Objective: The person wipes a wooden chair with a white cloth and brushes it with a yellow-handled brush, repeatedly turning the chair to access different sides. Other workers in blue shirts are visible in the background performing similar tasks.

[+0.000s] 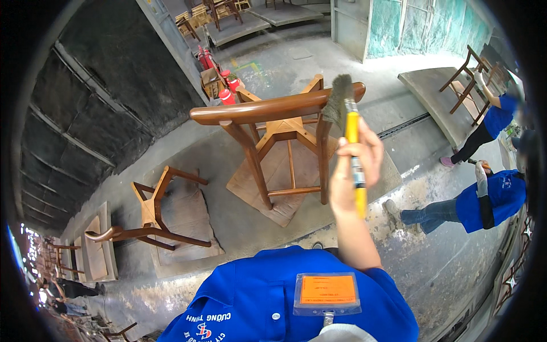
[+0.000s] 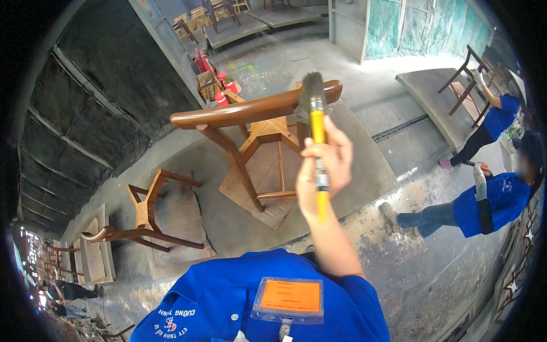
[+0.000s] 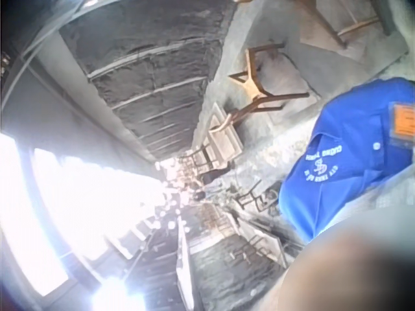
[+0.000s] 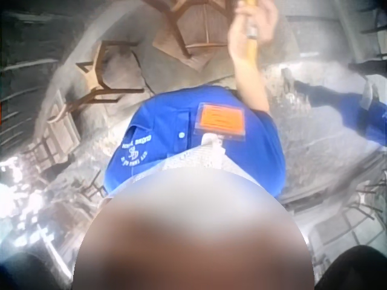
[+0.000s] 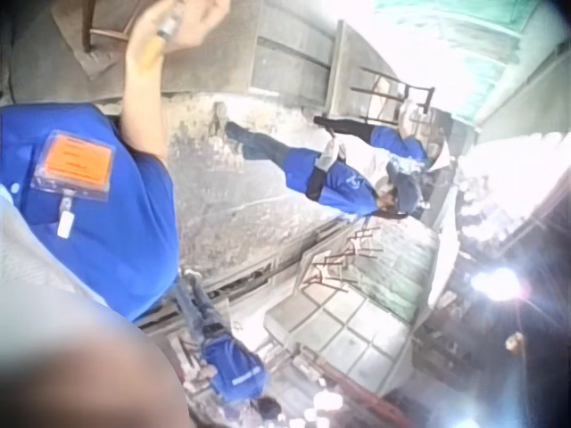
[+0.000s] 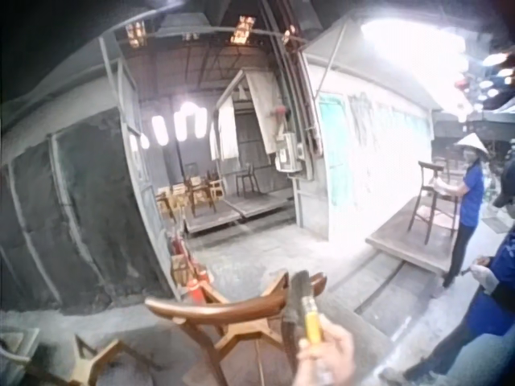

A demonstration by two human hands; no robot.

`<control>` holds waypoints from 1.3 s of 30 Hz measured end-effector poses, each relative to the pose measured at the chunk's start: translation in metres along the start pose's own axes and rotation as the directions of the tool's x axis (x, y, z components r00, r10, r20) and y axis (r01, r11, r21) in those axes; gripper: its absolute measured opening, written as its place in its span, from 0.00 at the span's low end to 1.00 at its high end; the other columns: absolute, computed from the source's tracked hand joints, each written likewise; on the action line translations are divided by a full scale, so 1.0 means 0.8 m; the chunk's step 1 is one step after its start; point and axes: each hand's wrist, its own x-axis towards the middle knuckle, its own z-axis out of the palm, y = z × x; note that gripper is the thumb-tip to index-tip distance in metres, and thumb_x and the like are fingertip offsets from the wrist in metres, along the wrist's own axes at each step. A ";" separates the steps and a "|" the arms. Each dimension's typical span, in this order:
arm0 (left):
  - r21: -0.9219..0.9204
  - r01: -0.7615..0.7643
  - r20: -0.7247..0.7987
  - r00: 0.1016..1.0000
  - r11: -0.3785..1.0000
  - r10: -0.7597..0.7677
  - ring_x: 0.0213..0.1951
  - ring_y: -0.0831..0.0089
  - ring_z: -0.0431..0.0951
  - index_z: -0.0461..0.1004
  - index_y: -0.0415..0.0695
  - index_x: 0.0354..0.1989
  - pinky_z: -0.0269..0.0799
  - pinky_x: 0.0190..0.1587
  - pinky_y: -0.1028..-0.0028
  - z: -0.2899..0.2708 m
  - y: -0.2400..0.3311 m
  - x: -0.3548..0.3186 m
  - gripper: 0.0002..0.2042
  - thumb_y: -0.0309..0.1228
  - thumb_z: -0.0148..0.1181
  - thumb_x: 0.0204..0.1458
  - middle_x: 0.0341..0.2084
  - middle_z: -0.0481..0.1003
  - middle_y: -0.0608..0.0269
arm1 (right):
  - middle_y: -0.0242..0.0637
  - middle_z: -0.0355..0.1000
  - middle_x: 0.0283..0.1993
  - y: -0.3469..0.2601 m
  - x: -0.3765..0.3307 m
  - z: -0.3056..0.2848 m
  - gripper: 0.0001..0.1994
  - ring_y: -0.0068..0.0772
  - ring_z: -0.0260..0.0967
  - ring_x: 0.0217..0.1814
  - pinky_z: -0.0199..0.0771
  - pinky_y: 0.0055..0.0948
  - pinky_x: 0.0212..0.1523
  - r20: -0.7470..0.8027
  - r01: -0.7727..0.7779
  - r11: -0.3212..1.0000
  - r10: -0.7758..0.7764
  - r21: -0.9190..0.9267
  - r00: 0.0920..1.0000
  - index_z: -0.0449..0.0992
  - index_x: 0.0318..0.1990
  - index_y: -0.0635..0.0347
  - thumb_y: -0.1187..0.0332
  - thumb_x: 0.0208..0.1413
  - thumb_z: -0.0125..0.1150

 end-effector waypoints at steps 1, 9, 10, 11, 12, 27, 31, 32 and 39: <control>-0.025 -0.007 -0.010 1.000 1.000 0.006 0.54 0.52 0.82 0.84 0.53 0.52 0.76 0.58 0.60 -0.003 -0.002 0.000 0.18 0.48 0.59 0.62 0.49 0.83 0.50 | 0.52 0.77 0.59 -0.012 -0.015 0.019 0.08 0.46 0.82 0.59 0.87 0.39 0.54 0.004 0.041 0.995 -0.041 0.093 0.999 0.79 0.29 0.61 0.86 0.52 0.66; -0.226 -0.093 -0.192 0.980 0.970 0.049 0.53 0.53 0.83 0.88 0.53 0.49 0.75 0.60 0.64 -0.058 0.007 0.035 0.19 0.49 0.60 0.58 0.47 0.85 0.49 | 0.53 0.73 0.64 -0.032 -0.092 0.079 0.09 0.53 0.75 0.69 0.91 0.37 0.51 -0.016 0.066 0.988 -0.064 0.141 0.998 0.79 0.28 0.62 0.87 0.54 0.61; -0.418 -0.140 -0.217 0.975 0.897 0.051 0.53 0.53 0.83 0.88 0.53 0.49 0.74 0.60 0.64 -0.063 0.011 0.048 0.20 0.49 0.61 0.57 0.46 0.85 0.49 | 0.53 0.71 0.64 -0.026 -0.095 0.079 0.10 0.54 0.74 0.70 0.91 0.37 0.51 -0.141 -0.026 0.997 0.036 0.070 0.989 0.77 0.27 0.62 0.86 0.57 0.61; -0.533 -0.218 -0.274 0.959 0.818 0.076 0.53 0.53 0.83 0.88 0.53 0.49 0.74 0.60 0.65 -0.064 0.013 0.060 0.20 0.49 0.61 0.57 0.46 0.86 0.49 | 0.50 0.67 0.66 -0.021 -0.097 0.077 0.10 0.54 0.73 0.69 0.84 0.44 0.62 -0.164 -0.034 0.999 0.039 0.032 0.986 0.75 0.30 0.61 0.87 0.59 0.63; -0.594 -0.348 -0.369 0.919 0.725 0.139 0.40 0.64 0.82 0.88 0.54 0.48 0.77 0.46 0.68 -0.063 0.015 0.072 0.17 0.46 0.63 0.57 0.38 0.85 0.56 | 0.49 0.68 0.65 -0.024 -0.105 0.087 0.10 0.53 0.73 0.69 0.84 0.41 0.61 -0.105 -0.019 0.999 0.014 -0.041 0.994 0.76 0.30 0.61 0.87 0.59 0.62; 0.052 -0.249 -0.032 0.968 0.967 0.250 0.52 0.55 0.84 0.83 0.53 0.59 0.74 0.59 0.58 -0.041 -0.107 0.093 0.20 0.44 0.59 0.62 0.51 0.85 0.57 | 0.54 0.75 0.61 -0.113 -0.145 0.166 0.09 0.56 0.76 0.68 0.85 0.41 0.61 -0.239 0.114 0.991 -0.093 0.075 0.967 0.78 0.26 0.63 0.87 0.53 0.64; 0.014 -0.272 -0.039 0.961 0.962 0.273 0.51 0.57 0.83 0.82 0.52 0.60 0.74 0.58 0.59 -0.048 -0.115 0.095 0.20 0.44 0.61 0.61 0.51 0.85 0.58 | 0.49 0.78 0.57 -0.134 -0.156 0.203 0.09 0.49 0.82 0.59 0.84 0.36 0.56 0.166 -0.069 0.967 0.028 0.244 0.986 0.78 0.28 0.60 0.87 0.47 0.64; 0.006 -0.276 -0.040 0.960 0.961 0.276 0.51 0.58 0.83 0.82 0.52 0.60 0.74 0.58 0.60 -0.050 -0.117 0.095 0.21 0.43 0.61 0.61 0.51 0.84 0.58 | 0.48 0.79 0.55 -0.133 -0.156 0.204 0.10 0.47 0.83 0.56 0.84 0.33 0.55 0.120 -0.046 0.983 0.024 0.180 0.993 0.79 0.28 0.58 0.87 0.44 0.63; -0.042 -0.296 -0.061 0.954 0.954 0.293 0.49 0.61 0.83 0.81 0.50 0.61 0.75 0.56 0.62 -0.060 -0.129 0.089 0.21 0.42 0.64 0.60 0.50 0.84 0.59 | 0.43 0.73 0.65 -0.023 -0.178 0.139 0.12 0.40 0.73 0.65 0.78 0.48 0.59 0.128 -0.236 0.064 0.687 0.970 0.715 0.69 0.41 0.50 0.82 0.65 0.61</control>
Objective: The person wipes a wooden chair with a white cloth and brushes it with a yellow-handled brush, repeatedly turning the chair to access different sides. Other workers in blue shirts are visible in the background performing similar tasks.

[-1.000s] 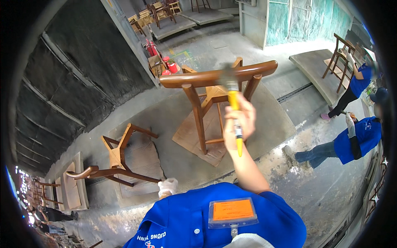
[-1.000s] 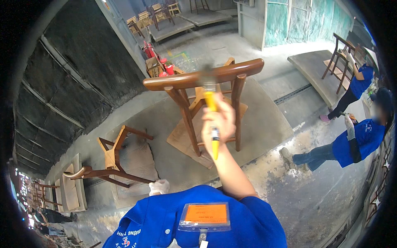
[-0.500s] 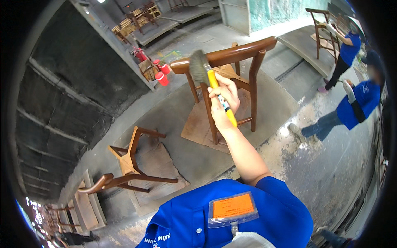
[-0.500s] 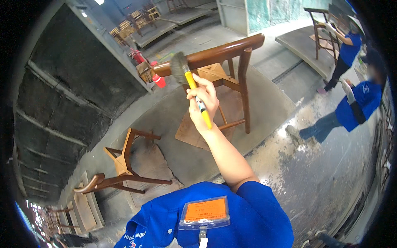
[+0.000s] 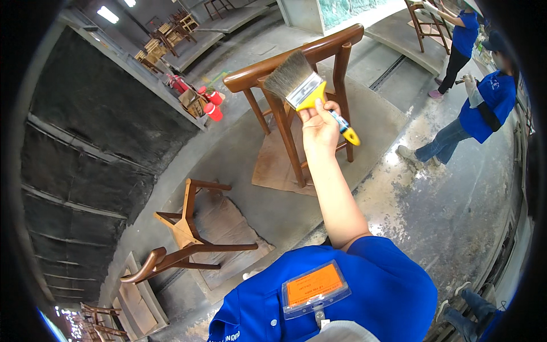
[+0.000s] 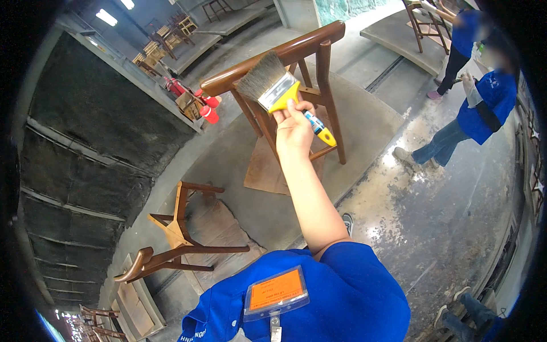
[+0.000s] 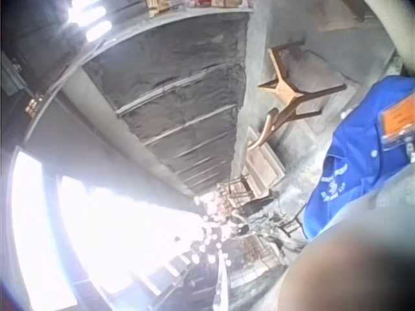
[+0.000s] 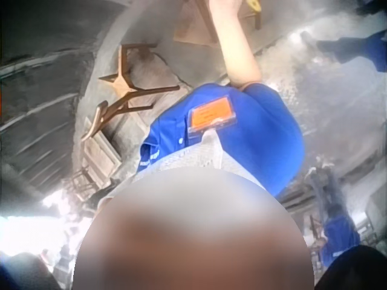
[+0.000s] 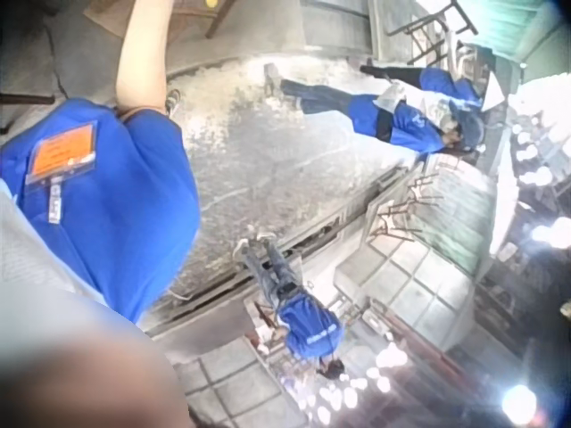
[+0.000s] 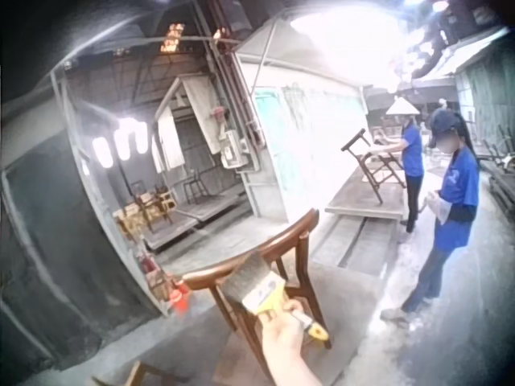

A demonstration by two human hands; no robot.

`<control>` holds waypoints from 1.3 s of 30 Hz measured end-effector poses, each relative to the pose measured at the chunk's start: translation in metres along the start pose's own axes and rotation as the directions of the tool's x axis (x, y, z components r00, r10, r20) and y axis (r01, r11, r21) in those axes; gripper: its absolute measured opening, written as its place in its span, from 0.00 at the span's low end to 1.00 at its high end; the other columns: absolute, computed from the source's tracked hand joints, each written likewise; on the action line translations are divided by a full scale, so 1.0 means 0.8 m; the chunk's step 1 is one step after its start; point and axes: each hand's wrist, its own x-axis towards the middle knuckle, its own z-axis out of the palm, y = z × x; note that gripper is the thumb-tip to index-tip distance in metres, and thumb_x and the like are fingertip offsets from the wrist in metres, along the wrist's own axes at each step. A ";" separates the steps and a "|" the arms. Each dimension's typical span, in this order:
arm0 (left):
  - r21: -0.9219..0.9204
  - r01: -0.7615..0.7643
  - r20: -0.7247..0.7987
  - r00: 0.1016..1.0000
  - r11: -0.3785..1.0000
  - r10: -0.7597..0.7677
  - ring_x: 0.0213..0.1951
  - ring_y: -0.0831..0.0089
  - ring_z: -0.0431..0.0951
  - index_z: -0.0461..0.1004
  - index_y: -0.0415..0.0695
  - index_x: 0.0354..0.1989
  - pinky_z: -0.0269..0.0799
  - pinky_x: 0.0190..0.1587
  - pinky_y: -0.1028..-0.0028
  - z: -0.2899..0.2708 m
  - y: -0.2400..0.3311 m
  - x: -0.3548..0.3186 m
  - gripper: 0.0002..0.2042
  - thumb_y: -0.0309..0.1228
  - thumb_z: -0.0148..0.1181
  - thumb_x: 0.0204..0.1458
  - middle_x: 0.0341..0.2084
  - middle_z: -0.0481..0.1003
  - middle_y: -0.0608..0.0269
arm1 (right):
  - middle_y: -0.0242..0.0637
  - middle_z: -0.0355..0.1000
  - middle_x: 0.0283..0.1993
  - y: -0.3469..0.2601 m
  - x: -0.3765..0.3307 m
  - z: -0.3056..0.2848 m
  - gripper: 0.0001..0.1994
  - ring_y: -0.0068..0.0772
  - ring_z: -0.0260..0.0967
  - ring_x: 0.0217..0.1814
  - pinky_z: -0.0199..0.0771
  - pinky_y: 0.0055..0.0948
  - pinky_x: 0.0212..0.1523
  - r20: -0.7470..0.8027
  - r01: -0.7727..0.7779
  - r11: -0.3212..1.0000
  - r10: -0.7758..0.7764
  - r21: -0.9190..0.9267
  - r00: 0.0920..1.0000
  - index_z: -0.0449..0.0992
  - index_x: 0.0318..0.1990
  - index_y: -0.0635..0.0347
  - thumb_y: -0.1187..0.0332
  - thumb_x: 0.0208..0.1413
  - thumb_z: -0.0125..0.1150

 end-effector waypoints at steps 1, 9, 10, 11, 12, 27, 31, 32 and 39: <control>-0.004 0.001 -0.003 1.000 1.000 -0.001 0.48 0.61 0.83 0.81 0.50 0.61 0.75 0.56 0.62 0.000 -0.002 -0.002 0.22 0.42 0.65 0.60 0.50 0.84 0.59 | 0.41 0.74 0.61 0.017 0.001 -0.024 0.12 0.39 0.74 0.63 0.80 0.46 0.57 -0.172 -0.076 0.997 0.073 -0.010 0.982 0.70 0.41 0.49 0.83 0.65 0.60; -0.038 -0.007 -0.011 1.000 0.999 0.006 0.46 0.65 0.82 0.79 0.48 0.63 0.76 0.54 0.65 -0.008 0.000 -0.014 0.23 0.41 0.68 0.59 0.50 0.84 0.60 | 0.40 0.77 0.55 0.075 0.002 -0.084 0.13 0.45 0.78 0.57 0.81 0.49 0.56 -0.475 -0.153 0.981 0.080 -0.118 0.877 0.69 0.40 0.50 0.85 0.63 0.58; -0.048 -0.012 -0.015 1.000 0.999 0.011 0.46 0.66 0.82 0.79 0.47 0.63 0.76 0.54 0.65 -0.010 0.004 -0.013 0.23 0.40 0.68 0.59 0.49 0.84 0.60 | 0.40 0.77 0.56 0.069 0.009 -0.075 0.12 0.45 0.78 0.58 0.80 0.50 0.58 -0.220 -0.108 0.994 0.101 -0.023 0.970 0.69 0.40 0.50 0.84 0.64 0.59; -0.053 -0.016 -0.017 1.000 0.998 0.015 0.46 0.66 0.82 0.79 0.47 0.63 0.76 0.54 0.66 -0.012 0.008 -0.013 0.24 0.40 0.69 0.59 0.49 0.84 0.61 | 0.41 0.77 0.58 0.066 0.014 -0.067 0.11 0.46 0.76 0.61 0.77 0.52 0.62 0.010 -0.086 0.993 0.086 0.086 0.996 0.69 0.40 0.50 0.82 0.65 0.60; -0.063 -0.023 -0.022 1.000 0.998 0.021 0.45 0.67 0.82 0.79 0.47 0.63 0.76 0.53 0.66 -0.015 0.013 -0.012 0.24 0.40 0.69 0.59 0.49 0.84 0.61 | 0.40 0.76 0.59 0.063 0.019 -0.061 0.11 0.44 0.76 0.61 0.79 0.50 0.60 -0.100 -0.121 0.992 0.124 0.030 0.987 0.69 0.40 0.50 0.82 0.64 0.61; -0.726 -0.573 -0.433 0.811 0.380 0.395 0.50 0.72 0.81 0.72 0.42 0.69 0.76 0.56 0.71 -0.238 0.410 0.008 0.31 0.35 0.75 0.58 0.56 0.81 0.60 | 0.27 0.78 0.43 -0.320 -0.098 -0.310 0.08 0.29 0.77 0.44 0.78 0.35 0.42 -0.661 -0.592 0.506 0.055 -0.627 0.748 0.74 0.43 0.43 0.71 0.64 0.66; -0.333 -0.880 -0.627 0.474 0.338 0.618 0.66 0.61 0.76 0.64 0.40 0.75 0.72 0.68 0.65 -0.322 0.539 -0.021 0.41 0.44 0.76 0.57 0.65 0.74 0.43 | 0.33 0.78 0.54 -0.480 -0.163 -0.351 0.11 0.40 0.79 0.55 0.83 0.44 0.53 -0.774 -0.436 0.659 -0.388 -0.613 0.501 0.72 0.50 0.43 0.72 0.65 0.64; 0.083 -0.736 -0.700 0.436 0.671 0.566 0.56 0.59 0.85 0.79 0.38 0.61 0.73 0.63 0.66 -0.333 0.557 -0.028 0.36 0.56 0.73 0.53 0.52 0.85 0.48 | 0.33 0.78 0.55 -0.508 -0.178 -0.358 0.13 0.41 0.79 0.56 0.82 0.46 0.55 -0.773 -0.345 0.714 -0.438 -0.609 0.459 0.73 0.50 0.42 0.74 0.64 0.63; -0.108 -0.806 -0.824 0.400 0.581 0.402 0.35 0.74 0.85 0.87 0.42 0.33 0.78 0.45 0.70 -0.305 0.646 -0.043 0.15 0.43 0.72 0.54 0.26 0.86 0.66 | 0.37 0.77 0.52 -0.531 -0.091 -0.362 0.12 0.41 0.79 0.55 0.82 0.46 0.56 -0.780 -0.358 0.715 -0.422 -0.600 0.463 0.72 0.46 0.48 0.79 0.62 0.63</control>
